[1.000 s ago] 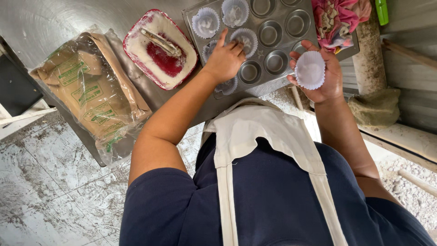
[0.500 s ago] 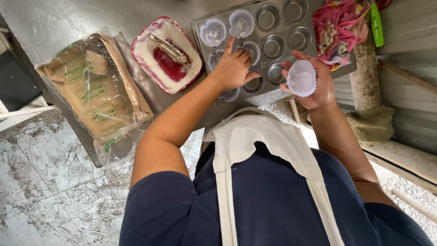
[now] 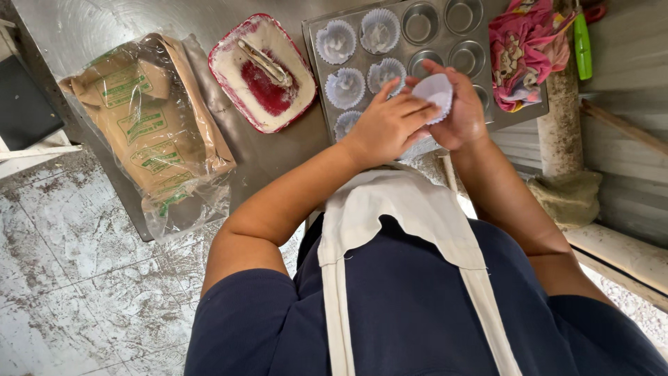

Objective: The person wipes a metal muffin tray with a pink cloth, then places white paper liners into the tray's cups. They repeat this process for a second tray, filling the cups with liners.

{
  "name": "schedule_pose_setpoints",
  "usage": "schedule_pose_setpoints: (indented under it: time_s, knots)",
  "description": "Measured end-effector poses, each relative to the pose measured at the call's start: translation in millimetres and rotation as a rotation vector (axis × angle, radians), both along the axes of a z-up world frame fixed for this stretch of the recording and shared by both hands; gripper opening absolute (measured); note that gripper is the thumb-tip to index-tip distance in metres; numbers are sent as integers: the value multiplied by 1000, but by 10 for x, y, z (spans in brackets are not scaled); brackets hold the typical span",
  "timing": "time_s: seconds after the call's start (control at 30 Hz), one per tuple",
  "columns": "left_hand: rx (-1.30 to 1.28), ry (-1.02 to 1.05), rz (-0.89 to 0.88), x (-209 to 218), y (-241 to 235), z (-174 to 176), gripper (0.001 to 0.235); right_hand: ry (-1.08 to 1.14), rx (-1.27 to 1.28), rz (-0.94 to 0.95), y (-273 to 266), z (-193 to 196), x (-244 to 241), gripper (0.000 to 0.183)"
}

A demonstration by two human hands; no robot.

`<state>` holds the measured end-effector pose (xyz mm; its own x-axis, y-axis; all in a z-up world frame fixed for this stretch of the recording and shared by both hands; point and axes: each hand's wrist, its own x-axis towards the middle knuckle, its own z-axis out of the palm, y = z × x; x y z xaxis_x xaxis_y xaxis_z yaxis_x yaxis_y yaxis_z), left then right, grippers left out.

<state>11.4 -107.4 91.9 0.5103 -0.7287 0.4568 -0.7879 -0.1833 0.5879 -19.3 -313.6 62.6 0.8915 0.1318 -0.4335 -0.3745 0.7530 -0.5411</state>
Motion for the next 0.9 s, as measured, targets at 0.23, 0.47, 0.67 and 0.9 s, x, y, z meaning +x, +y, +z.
schedule_pose_setpoints:
  time_s: [0.23,0.47,0.67,0.9]
  knots:
    - [-110,71,157,4,53,9,15,-9,23,33,189,-33,64,49]
    - [-308,630,103,152,204,13,24,-35,23,65,202,-90,96,52]
    - [-567,922,313,631,1134,-337,17,78,37,67,-31,-171,3,45]
    - [26,624,809,845,2065,-1025,21,98,55,33,-184,-286,-137,45]
